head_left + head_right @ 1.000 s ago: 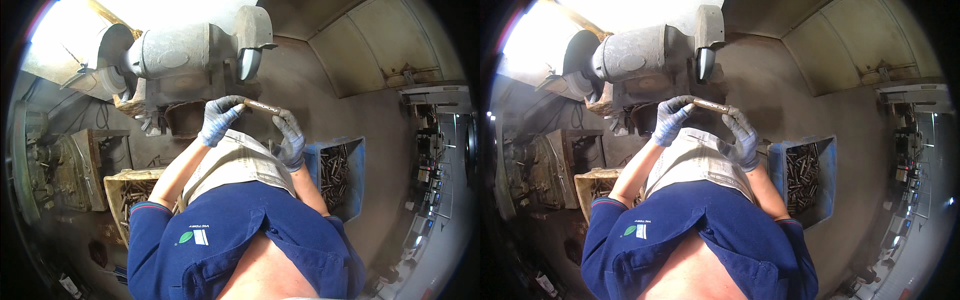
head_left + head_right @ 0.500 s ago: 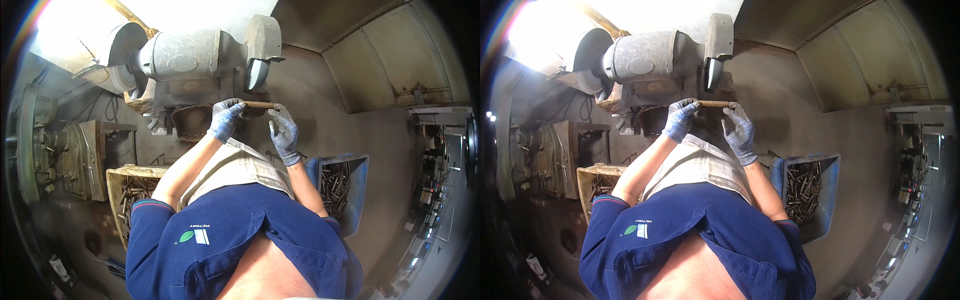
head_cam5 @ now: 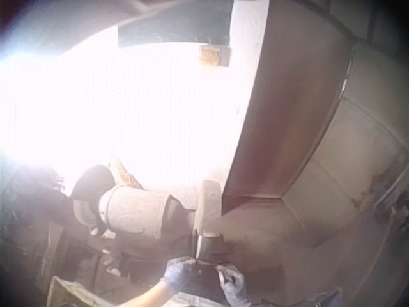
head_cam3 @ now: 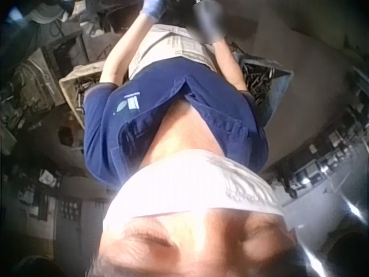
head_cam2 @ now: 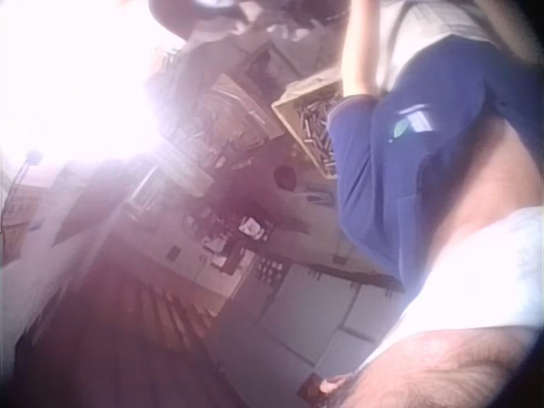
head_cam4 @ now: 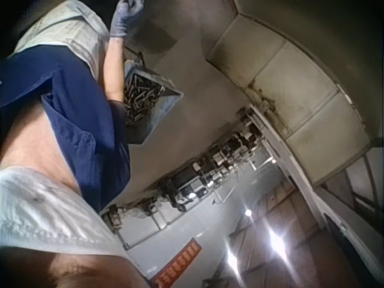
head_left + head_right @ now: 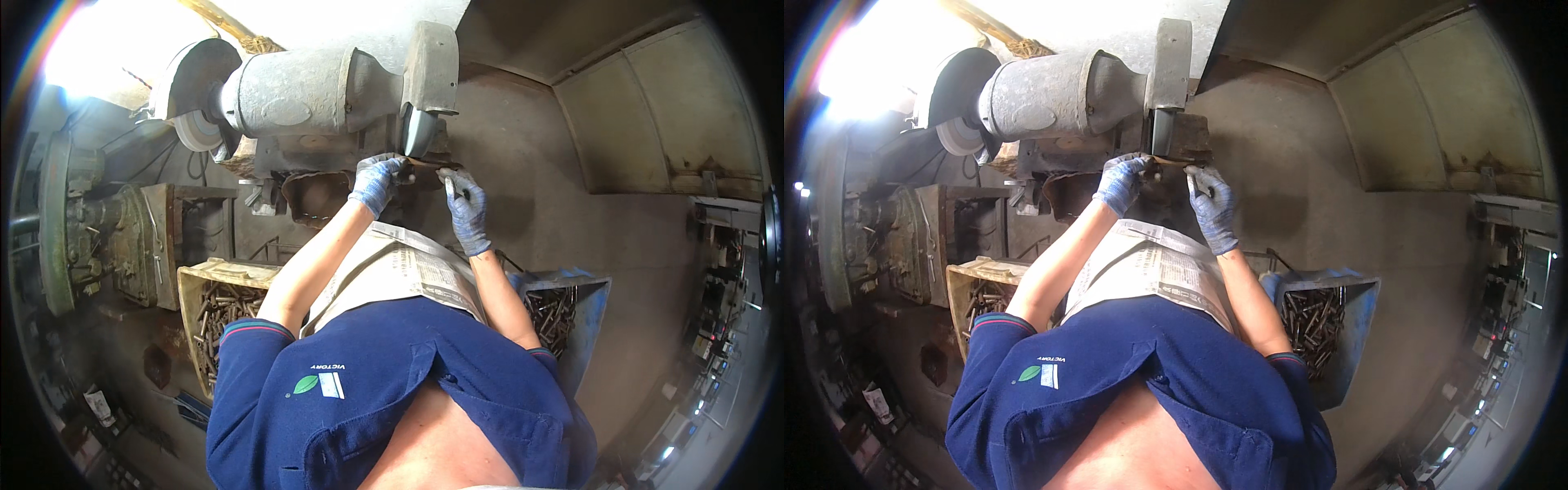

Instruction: The person picks up metal parts from a bin and grinds the ends using a bench grinder before placing them into another container.

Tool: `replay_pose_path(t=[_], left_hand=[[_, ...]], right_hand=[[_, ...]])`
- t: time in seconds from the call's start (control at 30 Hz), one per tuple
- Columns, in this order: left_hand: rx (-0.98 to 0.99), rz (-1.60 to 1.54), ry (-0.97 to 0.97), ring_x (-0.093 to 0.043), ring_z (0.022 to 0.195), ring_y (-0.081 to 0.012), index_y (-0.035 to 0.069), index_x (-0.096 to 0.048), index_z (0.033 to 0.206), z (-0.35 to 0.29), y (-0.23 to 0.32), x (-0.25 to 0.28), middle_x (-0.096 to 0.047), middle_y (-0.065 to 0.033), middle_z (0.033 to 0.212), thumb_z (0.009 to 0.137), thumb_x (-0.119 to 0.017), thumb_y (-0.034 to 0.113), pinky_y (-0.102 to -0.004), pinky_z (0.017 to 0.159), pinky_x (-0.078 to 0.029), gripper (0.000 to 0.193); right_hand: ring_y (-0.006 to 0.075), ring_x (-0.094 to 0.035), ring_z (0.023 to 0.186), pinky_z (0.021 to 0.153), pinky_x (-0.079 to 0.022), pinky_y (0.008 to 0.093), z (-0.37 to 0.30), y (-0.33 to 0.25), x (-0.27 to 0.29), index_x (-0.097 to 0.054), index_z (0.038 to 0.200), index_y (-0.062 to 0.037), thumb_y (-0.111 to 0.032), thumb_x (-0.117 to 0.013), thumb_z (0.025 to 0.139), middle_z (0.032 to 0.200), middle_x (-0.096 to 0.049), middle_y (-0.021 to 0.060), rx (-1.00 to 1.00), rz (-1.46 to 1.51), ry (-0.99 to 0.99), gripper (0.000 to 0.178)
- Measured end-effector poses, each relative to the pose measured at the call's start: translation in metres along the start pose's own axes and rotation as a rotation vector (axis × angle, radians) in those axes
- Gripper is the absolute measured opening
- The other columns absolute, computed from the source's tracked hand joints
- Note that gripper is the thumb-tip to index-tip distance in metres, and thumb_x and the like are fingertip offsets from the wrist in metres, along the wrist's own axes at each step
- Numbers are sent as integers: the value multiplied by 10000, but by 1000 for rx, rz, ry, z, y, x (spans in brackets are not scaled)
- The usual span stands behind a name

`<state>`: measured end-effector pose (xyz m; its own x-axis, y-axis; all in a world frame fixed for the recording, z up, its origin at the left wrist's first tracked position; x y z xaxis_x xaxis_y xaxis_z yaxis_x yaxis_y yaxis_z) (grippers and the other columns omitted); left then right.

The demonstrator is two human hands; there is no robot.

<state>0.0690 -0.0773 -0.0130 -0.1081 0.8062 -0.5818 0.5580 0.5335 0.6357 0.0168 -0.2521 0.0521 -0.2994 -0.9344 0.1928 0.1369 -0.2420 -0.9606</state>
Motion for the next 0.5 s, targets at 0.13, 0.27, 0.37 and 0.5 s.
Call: replay_pose_path(t=[0.13, 0.27, 0.37, 0.5], left_hand=[[13, 37, 71, -631, 574, -206, -18, -620, 849, 8, -2, 20, -642, -102, 738, 813, -589, 12, -274, 495, -526, 56], [-14, 42, 105, -630, 556, -179, -9, -622, 850, 0, 12, 28, -643, -93, 714, 815, -592, 24, -250, 445, -485, 56], [-38, -7, 167, -629, 550, -167, -3, -624, 848, -9, 22, 34, -642, -89, 696, 817, -593, 29, -241, 423, -455, 54], [-85, 46, 90, -620, 588, -165, -13, -613, 854, -12, 34, 42, -637, -97, 721, 828, -583, 27, -251, 503, -485, 56]], right_hand=[[139, -610, 807, 741, -462, 267, 2, 11, -14, -681, 886, -18, -3, -629, 804, 865, -672, 74, -42, 56, -24, 99], [156, -609, 897, 826, -466, 280, 1, 10, -34, -653, 977, 4, -21, -569, 851, 950, -661, 102, -57, 35, -107, 153], [183, -602, 959, 895, -463, 304, -1, 20, -49, -630, 1040, 19, -31, -535, 879, 1018, -643, 127, -65, 151, -149, 193], [184, -609, 936, 831, -467, 282, -4, 26, -64, -652, 975, 9, 2, -598, 826, 961, -656, 121, -144, 318, -85, 159]])
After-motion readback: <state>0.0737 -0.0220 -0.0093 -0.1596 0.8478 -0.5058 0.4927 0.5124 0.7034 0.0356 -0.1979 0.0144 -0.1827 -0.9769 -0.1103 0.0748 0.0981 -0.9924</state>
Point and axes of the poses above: each hand's wrist, its own z-axis towards the middle knuckle, its own x-axis out of the back of the hand, y = z × x, the point moved 10 cm from there along z, towards the middle knuckle
